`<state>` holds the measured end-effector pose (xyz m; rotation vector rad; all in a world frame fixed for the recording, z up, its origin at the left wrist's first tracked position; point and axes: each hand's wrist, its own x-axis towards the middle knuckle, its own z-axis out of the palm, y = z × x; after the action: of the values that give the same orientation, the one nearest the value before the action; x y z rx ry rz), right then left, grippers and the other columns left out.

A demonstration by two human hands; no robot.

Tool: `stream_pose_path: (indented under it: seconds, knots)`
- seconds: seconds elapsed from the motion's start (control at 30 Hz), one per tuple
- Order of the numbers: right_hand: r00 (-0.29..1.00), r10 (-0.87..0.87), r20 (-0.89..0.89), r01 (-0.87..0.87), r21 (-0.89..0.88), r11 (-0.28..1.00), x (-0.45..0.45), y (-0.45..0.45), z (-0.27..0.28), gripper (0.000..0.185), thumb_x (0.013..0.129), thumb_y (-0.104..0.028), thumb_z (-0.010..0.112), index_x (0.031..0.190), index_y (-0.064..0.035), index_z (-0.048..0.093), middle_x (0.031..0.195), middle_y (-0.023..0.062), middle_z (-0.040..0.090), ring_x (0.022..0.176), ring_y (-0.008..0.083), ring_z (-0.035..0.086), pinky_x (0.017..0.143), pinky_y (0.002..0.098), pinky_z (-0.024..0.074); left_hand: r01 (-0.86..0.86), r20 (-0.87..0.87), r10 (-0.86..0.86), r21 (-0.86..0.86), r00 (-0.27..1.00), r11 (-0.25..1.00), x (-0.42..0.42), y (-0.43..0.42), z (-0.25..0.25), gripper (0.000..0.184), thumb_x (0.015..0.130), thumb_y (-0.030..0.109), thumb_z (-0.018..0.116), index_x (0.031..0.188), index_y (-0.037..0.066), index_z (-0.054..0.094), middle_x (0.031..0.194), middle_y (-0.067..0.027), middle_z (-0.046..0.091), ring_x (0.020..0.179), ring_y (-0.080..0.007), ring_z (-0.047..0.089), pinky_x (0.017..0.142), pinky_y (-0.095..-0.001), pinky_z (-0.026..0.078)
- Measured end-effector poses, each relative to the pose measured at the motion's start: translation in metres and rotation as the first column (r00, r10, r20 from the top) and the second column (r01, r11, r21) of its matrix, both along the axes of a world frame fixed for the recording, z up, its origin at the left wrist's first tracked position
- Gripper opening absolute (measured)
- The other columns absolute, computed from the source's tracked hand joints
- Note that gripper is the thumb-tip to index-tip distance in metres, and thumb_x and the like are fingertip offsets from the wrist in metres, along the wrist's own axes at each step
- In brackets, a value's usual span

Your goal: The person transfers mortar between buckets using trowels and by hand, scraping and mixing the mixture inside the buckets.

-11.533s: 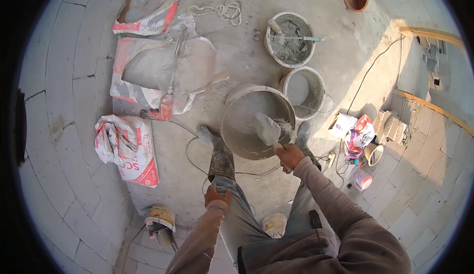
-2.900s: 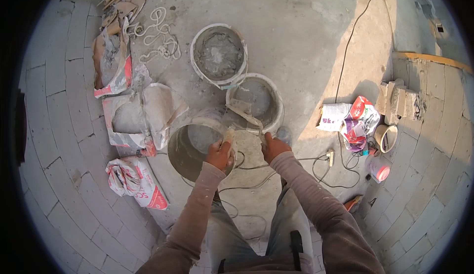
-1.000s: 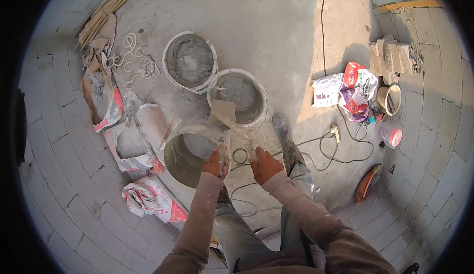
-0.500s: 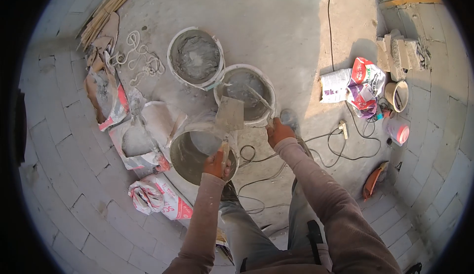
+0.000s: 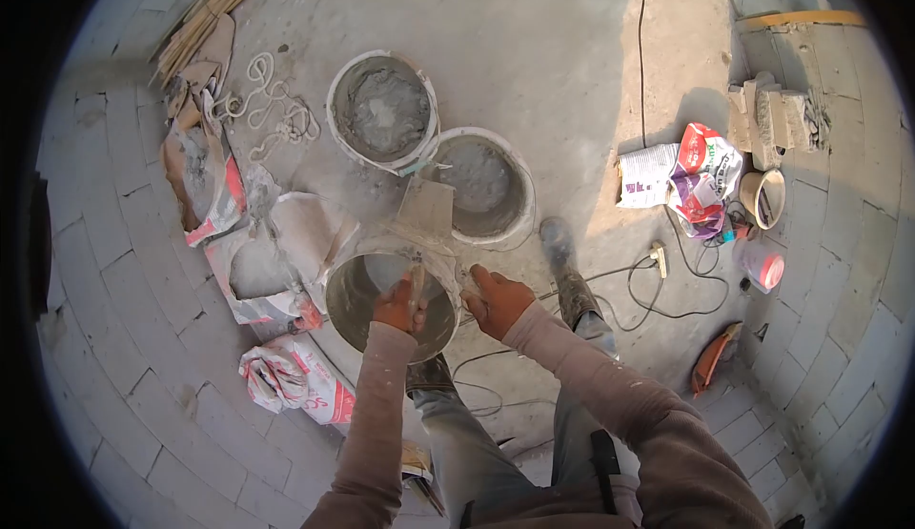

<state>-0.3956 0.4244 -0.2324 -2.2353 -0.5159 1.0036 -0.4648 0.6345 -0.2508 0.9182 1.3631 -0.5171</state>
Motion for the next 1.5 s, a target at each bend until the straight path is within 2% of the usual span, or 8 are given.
stream_pose_path:
  seconds: [0.63,0.7,0.77,0.87,0.9,1.0,1.37,1.5]
  knots:
    - [0.996,-0.071,0.059,0.087,-0.326,0.941,0.040,-0.031,-0.056,0.035,0.095,-0.030,0.058,0.115,-0.0036,0.049,0.077,0.0213,0.065,0.072,0.0420,0.066,0.067,0.0501,0.0525,0.115,0.074,-0.109,-0.075,0.991,0.991,-0.036,-0.025,0.011,0.040,0.096,0.041,0.058,0.110,0.004,0.065,0.064,-0.0043,0.059,0.042,-0.0094,0.048,0.036,-0.0254,0.036]
    - [0.334,-0.731,-0.594,0.655,-0.412,0.634,0.072,-0.028,-0.052,0.037,0.096,-0.035,0.058,0.115,-0.0036,0.054,0.073,0.0130,0.061,0.067,0.0293,0.065,0.063,0.0417,0.0538,0.170,0.124,-0.171,0.022,0.977,0.985,-0.045,-0.029,0.024,0.044,0.096,0.040,0.058,0.117,0.002,0.063,0.067,-0.0049,0.060,0.046,-0.0103,0.051,0.041,-0.0275,0.041]
    - [0.234,-0.720,-0.653,0.721,-0.380,0.579,0.074,-0.037,-0.057,0.039,0.098,-0.038,0.055,0.114,-0.0022,0.056,0.072,0.0062,0.055,0.058,0.0198,0.059,0.054,0.0349,0.0505,0.252,0.147,-0.285,0.212,0.947,0.944,-0.060,-0.033,0.010,0.043,0.097,0.038,0.058,0.118,0.000,0.063,0.071,-0.0065,0.063,0.050,-0.0143,0.056,0.046,-0.0283,0.045]
    - [-0.489,0.035,-0.871,0.872,-0.487,0.055,0.071,-0.043,-0.049,0.049,0.103,-0.040,0.041,0.117,0.0055,0.050,0.071,0.0052,0.049,0.043,0.0135,0.049,0.037,0.0314,0.0411,0.349,0.162,-0.549,0.619,0.820,0.704,-0.078,-0.035,0.002,0.044,0.097,0.034,0.058,0.123,-0.001,0.061,0.089,-0.0145,0.068,0.073,-0.0268,0.065,0.067,-0.0340,0.051]
    - [-0.486,0.016,-0.874,0.872,-0.483,0.080,0.065,-0.043,-0.051,0.049,0.103,-0.040,0.041,0.117,0.0055,0.050,0.071,0.0052,0.049,0.043,0.0135,0.049,0.037,0.0314,0.0411,0.345,0.114,-0.695,0.804,0.710,0.485,-0.083,-0.037,0.000,0.046,0.096,0.032,0.058,0.127,-0.002,0.058,0.104,-0.0209,0.069,0.092,-0.0353,0.069,0.083,-0.0388,0.053]
    - [-0.385,0.366,-0.847,0.921,-0.328,0.210,0.038,-0.048,-0.058,0.049,0.105,-0.043,0.034,0.114,0.0031,0.048,0.071,0.0064,0.053,0.039,0.0115,0.048,0.034,0.0246,0.0419,0.483,0.170,-0.702,0.614,0.691,0.624,-0.062,-0.032,0.046,0.046,0.096,0.032,0.058,0.127,-0.002,0.058,0.118,-0.0266,0.064,0.110,-0.0424,0.061,0.094,-0.0430,0.049]
    - [-0.539,0.198,-0.819,0.763,-0.375,0.526,0.002,-0.072,-0.042,0.053,0.103,-0.047,0.038,0.112,0.0031,0.050,0.070,0.0087,0.053,0.039,0.0137,0.047,0.035,0.0281,0.0399,0.750,-0.154,-0.795,0.472,0.587,0.463,0.002,0.003,0.000,0.046,0.095,0.036,0.057,0.128,0.005,0.059,0.113,-0.0247,0.066,0.104,-0.0416,0.063,0.092,-0.0469,0.050]
    - [-0.514,0.254,-0.820,0.839,-0.418,0.348,0.011,-0.078,-0.050,0.050,0.104,-0.044,0.036,0.111,0.0035,0.050,0.070,0.0090,0.054,0.039,0.0144,0.047,0.036,0.0283,0.0410,0.743,-0.168,-0.791,0.500,0.588,0.446,-0.014,-0.010,-0.008,0.045,0.094,0.035,0.058,0.126,0.005,0.061,0.111,-0.0228,0.067,0.104,-0.0405,0.063,0.093,-0.0465,0.049]
